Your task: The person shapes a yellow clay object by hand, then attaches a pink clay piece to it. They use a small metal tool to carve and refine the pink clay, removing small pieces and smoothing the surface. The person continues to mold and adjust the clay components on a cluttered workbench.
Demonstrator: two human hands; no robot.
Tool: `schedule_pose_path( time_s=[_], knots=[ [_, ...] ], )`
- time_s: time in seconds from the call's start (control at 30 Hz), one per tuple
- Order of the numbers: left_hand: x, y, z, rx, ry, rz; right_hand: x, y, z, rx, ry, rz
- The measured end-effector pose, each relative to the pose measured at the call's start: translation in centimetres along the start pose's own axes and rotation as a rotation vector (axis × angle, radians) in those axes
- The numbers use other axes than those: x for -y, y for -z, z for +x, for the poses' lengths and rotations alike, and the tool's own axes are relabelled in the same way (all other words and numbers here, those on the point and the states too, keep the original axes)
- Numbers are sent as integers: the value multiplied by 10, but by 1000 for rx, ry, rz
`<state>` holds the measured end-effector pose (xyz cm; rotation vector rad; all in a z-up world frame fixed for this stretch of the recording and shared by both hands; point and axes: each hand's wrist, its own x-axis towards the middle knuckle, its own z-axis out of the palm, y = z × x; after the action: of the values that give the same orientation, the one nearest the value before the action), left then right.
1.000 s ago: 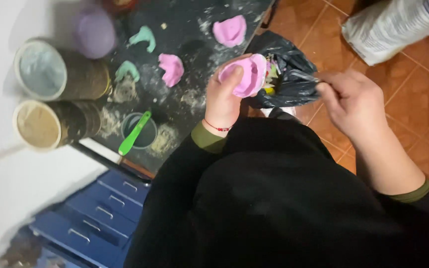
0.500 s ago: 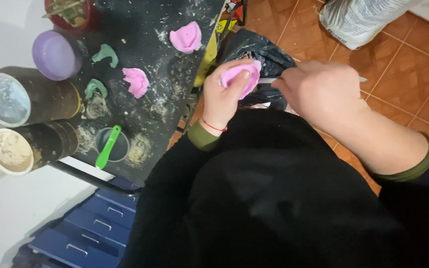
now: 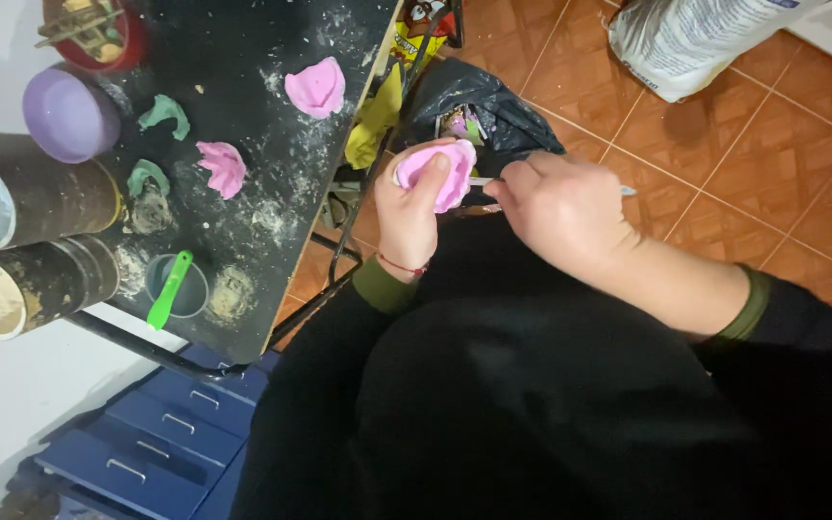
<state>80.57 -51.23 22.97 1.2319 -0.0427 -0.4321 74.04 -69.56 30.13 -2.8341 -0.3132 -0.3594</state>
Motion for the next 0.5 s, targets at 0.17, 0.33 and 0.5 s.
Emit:
schedule_pose_path(
  time_s=[0.17,0.33,0.5],
  knots=[
    [24,-4,-4,-95,67,-160,-4,-15,-12,95,-157,102],
    [61,10,-7,-79,141,-292,-10,-47,-28,337,-359,343],
    [82,16,-9,-58,198,-353,-14,-83,-48,447,-467,585]
  ],
)
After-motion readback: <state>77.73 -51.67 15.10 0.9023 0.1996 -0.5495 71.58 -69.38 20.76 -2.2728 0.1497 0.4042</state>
